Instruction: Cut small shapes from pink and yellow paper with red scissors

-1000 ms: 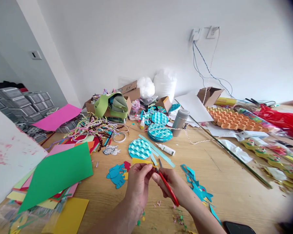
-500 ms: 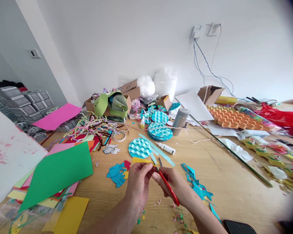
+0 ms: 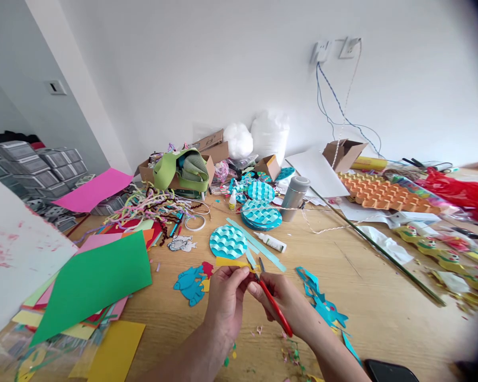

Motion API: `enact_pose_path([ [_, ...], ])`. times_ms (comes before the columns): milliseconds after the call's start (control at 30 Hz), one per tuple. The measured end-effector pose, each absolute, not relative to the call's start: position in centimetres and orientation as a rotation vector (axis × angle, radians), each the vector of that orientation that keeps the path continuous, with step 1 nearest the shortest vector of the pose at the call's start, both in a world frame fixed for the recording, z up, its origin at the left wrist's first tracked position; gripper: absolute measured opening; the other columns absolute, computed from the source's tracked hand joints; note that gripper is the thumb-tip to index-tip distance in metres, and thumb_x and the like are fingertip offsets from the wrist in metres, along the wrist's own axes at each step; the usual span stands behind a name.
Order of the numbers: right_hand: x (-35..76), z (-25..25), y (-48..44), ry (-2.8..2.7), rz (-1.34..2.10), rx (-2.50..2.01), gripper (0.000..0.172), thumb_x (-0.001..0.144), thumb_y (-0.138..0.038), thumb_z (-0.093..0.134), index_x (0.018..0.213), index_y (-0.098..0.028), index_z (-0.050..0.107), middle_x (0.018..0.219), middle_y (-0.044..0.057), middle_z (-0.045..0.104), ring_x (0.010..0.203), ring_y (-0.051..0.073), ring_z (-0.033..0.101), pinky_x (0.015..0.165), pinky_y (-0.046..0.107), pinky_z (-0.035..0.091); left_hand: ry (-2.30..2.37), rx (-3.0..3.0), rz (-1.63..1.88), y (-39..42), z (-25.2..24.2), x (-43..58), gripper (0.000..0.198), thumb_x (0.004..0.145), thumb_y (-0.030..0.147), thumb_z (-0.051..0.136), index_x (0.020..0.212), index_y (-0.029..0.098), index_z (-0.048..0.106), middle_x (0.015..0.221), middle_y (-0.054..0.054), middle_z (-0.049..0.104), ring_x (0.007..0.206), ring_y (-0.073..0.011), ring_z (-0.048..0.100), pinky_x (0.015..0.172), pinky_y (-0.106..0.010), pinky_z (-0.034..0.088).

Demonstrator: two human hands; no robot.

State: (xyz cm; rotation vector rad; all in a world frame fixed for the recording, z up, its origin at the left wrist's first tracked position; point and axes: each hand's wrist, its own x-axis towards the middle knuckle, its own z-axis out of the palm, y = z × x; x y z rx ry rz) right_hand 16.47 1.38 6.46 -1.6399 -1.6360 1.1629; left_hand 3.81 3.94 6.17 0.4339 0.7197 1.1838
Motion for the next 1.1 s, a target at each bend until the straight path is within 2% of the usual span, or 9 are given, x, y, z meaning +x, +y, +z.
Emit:
enact_pose_path([
  [1100, 16.66, 6.96, 1.22, -1.689, 1.142, -1.668, 0.055, 0.077, -0.074, 0.05, 0.063, -0.021, 0.041, 0.048, -0.004, 0.042, 0.042, 0.011, 0.045, 0.041, 0.021, 0.026, 0.687, 0.502, 1.102, 4.27, 6.86, 3.3, 0.017, 0.06, 0.021, 0.076, 0.058, 0.012, 0.062, 0.062, -0.004, 0.063, 0.06, -0.0122, 0.057, 0.063, -0.026, 0.044],
])
